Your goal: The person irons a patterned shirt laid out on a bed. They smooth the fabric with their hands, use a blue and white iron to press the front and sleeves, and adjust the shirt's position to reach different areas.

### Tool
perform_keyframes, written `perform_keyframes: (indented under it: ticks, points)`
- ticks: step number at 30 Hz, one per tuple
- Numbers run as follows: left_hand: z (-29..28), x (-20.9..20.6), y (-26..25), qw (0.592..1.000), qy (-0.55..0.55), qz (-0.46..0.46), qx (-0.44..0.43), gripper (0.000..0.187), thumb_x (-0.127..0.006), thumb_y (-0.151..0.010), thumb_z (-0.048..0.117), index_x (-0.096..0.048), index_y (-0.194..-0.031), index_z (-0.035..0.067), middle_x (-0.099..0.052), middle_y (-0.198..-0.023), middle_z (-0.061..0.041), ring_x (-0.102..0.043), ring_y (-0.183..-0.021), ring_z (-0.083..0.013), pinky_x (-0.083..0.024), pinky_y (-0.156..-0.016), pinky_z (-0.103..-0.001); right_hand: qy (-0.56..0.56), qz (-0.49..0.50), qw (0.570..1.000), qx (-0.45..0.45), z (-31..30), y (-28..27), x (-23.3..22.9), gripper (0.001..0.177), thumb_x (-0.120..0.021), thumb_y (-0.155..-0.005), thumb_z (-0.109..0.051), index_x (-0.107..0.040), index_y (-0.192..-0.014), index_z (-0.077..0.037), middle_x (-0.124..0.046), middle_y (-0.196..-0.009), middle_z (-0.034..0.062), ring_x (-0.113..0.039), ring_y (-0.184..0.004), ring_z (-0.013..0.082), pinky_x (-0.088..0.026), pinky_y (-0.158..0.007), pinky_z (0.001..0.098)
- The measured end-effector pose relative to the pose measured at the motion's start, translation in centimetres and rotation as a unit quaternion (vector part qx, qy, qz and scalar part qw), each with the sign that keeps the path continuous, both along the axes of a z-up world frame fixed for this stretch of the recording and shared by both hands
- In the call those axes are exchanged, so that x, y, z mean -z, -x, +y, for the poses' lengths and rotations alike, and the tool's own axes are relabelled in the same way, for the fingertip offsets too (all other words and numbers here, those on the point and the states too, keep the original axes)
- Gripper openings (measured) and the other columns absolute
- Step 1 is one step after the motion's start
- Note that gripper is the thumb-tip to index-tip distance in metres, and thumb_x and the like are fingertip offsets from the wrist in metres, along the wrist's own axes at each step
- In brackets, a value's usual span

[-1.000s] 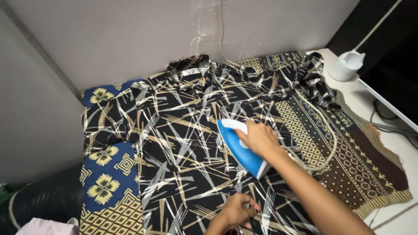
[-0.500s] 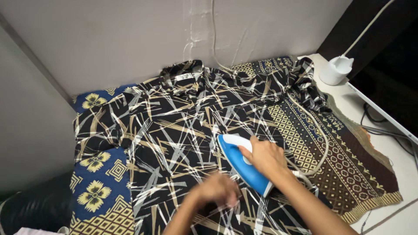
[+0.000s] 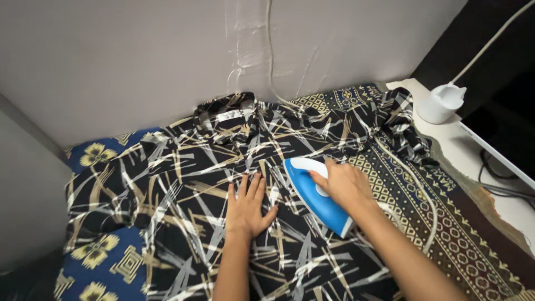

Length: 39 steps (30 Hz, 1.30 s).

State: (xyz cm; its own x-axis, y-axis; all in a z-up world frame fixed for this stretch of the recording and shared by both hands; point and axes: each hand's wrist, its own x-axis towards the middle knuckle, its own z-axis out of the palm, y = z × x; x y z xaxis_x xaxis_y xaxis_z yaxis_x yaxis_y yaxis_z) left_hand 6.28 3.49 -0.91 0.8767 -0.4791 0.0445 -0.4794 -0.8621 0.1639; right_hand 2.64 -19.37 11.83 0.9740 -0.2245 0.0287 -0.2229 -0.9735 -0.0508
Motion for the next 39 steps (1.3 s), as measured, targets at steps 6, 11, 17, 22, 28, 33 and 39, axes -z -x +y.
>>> perform_keyframes:
  ticks: [6,11,17,22,28,33,39]
  points:
    - [0.0,-1.0,0.0,0.999,-0.001,0.032,-0.003,0.089,-0.042,-0.090,0.068,-0.023,-0.158,0.015,-0.016,-0.167,-0.002,-0.009,-0.154,-0.0285,-0.008,-0.121,-0.058,-0.001,0.017,1.000,-0.006,-1.3,-1.3,0.0,0.059,-0.054,-0.091,-0.065,-0.068,-0.108,-0.010,-0.075,-0.086,0.0215,-0.075,-0.086,0.0396,-0.059,-0.077,0.0522]
    - [0.1,-1.8,-0.1,0.999,0.000,0.051,0.002,0.089,-0.041,-0.091,0.068,-0.022,-0.159,0.013,-0.015,-0.167,-0.004,-0.009,-0.153,-0.0301,-0.007,-0.120,-0.059,0.022,0.009,1.000,0.003,-2.5,-3.9,0.2,0.061,-0.053,-0.091,-0.067,-0.069,-0.109,-0.011,-0.075,-0.089,0.0218,-0.074,-0.087,0.0407,-0.058,-0.079,0.0523]
    - [0.1,-2.9,-0.5,0.996,0.026,0.080,-0.004,0.088,-0.048,-0.088,0.064,-0.027,-0.157,0.014,-0.019,-0.167,-0.003,-0.010,-0.154,-0.0305,-0.006,-0.119,-0.059,0.016,-0.014,1.000,0.023,-3.9,-9.0,0.5,0.061,-0.054,-0.091,-0.066,-0.070,-0.110,-0.011,-0.075,-0.095,0.0219,-0.073,-0.092,0.0410,-0.058,-0.081,0.0527]
    - [-0.3,-1.7,-1.5,0.969,0.244,-0.044,-0.017,0.058,-0.063,-0.083,0.047,-0.063,-0.128,0.011,-0.058,-0.143,-0.010,-0.043,-0.131,-0.0341,-0.025,-0.109,-0.059,0.005,0.012,1.000,0.020,-3.9,-10.9,0.1,0.061,-0.054,-0.091,-0.066,-0.069,-0.113,-0.012,-0.074,-0.096,0.0234,-0.073,-0.093,0.0418,-0.058,-0.082,0.0540]
    - [-6.7,-3.3,-15.5,0.940,0.292,-0.175,0.024,0.013,-0.065,-0.090,0.018,-0.071,-0.092,0.007,-0.071,-0.091,-0.012,-0.062,-0.090,-0.0340,-0.050,-0.080,-0.047,-0.004,0.041,0.999,0.022,-3.6,-10.8,-0.7,0.060,-0.054,-0.091,-0.065,-0.067,-0.115,-0.012,-0.074,-0.092,0.0248,-0.073,-0.090,0.0430,-0.059,-0.079,0.0537]
    - [-16.4,-5.1,-25.4,0.988,0.118,-0.099,0.023,0.020,-0.063,-0.086,0.014,-0.075,-0.102,0.011,-0.071,-0.113,-0.011,-0.062,-0.114,-0.0329,-0.048,-0.095,-0.048,0.000,0.067,0.997,0.035,-3.3,-10.6,-1.2,0.058,-0.053,-0.093,-0.064,-0.065,-0.113,-0.011,-0.074,-0.088,0.0230,-0.074,-0.087,0.0424,-0.059,-0.079,0.0530]
    - [-21.1,-4.2,-31.1,0.995,0.005,0.094,0.034,0.027,-0.063,-0.094,0.020,-0.072,-0.119,0.015,-0.067,-0.129,-0.013,-0.062,-0.124,-0.0314,-0.048,-0.101,-0.050,-0.038,0.080,0.995,0.049,-3.0,-11.3,-2.0,0.055,-0.056,-0.089,-0.063,-0.065,-0.116,-0.015,-0.074,-0.086,0.0223,-0.073,-0.086,0.0421,-0.059,-0.077,0.0527]
